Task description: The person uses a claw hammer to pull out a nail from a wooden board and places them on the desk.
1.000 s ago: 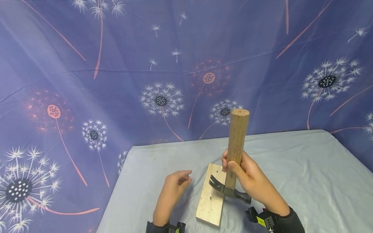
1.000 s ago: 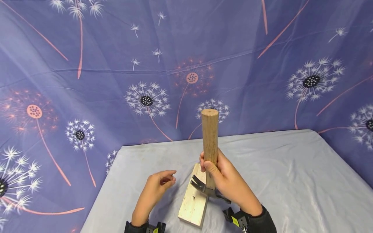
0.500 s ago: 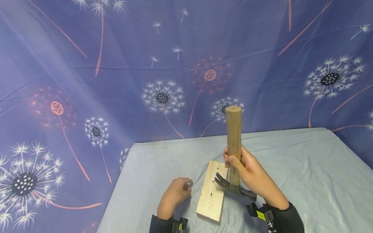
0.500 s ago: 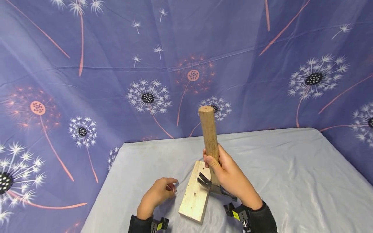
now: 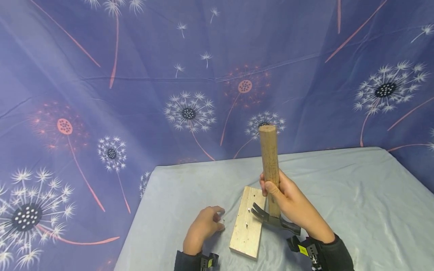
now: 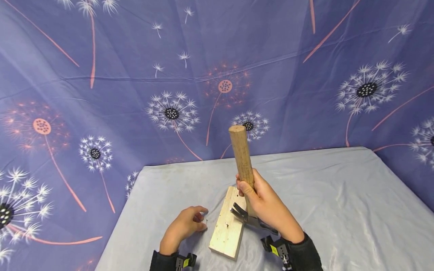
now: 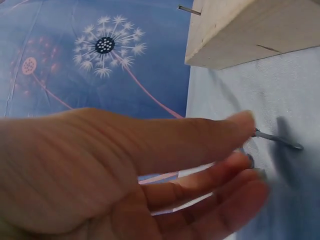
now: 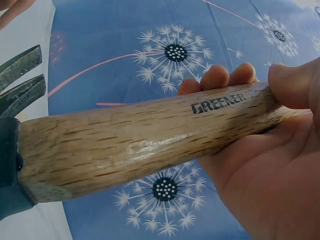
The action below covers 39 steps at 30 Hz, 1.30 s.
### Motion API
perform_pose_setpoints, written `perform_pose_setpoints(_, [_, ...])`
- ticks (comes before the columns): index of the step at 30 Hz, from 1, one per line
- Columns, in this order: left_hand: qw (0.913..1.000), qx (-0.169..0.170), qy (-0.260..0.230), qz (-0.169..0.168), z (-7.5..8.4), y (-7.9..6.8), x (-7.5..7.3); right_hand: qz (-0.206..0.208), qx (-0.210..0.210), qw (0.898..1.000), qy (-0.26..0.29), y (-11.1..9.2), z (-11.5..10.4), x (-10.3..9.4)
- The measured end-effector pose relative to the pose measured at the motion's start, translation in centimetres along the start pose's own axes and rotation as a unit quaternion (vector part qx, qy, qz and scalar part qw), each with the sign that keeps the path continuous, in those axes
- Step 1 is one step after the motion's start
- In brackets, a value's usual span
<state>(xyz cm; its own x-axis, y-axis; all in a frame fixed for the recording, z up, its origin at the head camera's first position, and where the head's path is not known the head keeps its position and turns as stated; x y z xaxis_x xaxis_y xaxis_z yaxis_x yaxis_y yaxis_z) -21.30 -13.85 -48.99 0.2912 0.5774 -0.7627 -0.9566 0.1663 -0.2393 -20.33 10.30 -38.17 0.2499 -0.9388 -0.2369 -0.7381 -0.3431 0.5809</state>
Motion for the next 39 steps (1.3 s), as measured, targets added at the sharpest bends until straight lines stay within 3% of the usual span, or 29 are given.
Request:
perform_pose_setpoints(5, [0.9975, 0.051, -0.047, 0.017, 0.5, -0.2, -0.5, -0.008, 0.02, 1.0, 0.001, 0.1, 0.4, 0.6])
perform_pose_setpoints(11, [0.9888, 0.082, -0.115, -0.047, 1.8, 0.1, 0.5, -0.009, 0.066, 0.998, -0.014, -0.1, 0.7, 1.2])
perform_pose_setpoints(14, [0.9863, 0.085, -0.12, -0.075, 2.1, 0.4, 1.3, -0.018, 0.072, 0.996, -0.041, 0.0, 0.5, 1.6])
perform_pose_setpoints(19, [0.9841, 0.084, -0.124, -0.095, 2.2, 0.7, 2.1, -0.032, 0.088, 0.992, -0.09, 0.5, 0.4, 2.2])
perform_pose_setpoints(29, [0.9838, 0.077, -0.123, -0.105, 1.6, 0.8, 2.4, -0.086, 0.116, 0.978, -0.15, 1.5, 1.0, 3.1])
perform_pose_setpoints(39, [0.9846, 0.076, -0.121, -0.101, 1.5, 0.9, 2.5, -0.094, 0.164, 0.968, -0.166, 3.5, 2.2, 4.1])
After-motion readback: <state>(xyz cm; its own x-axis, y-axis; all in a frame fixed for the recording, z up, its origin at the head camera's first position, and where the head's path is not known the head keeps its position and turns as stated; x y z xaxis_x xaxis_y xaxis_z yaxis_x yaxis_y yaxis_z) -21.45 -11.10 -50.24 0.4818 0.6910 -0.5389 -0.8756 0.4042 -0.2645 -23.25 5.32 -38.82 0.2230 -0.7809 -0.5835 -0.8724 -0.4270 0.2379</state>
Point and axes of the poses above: each hand's wrist, its own y-axis towards the middle knuckle, its own x-axis out of the palm, z = x × y, the point moved 5 cm from there along y, towards the middle knuckle, and after that the axes turned 8 degrees about -x, right-handed, at the moved point
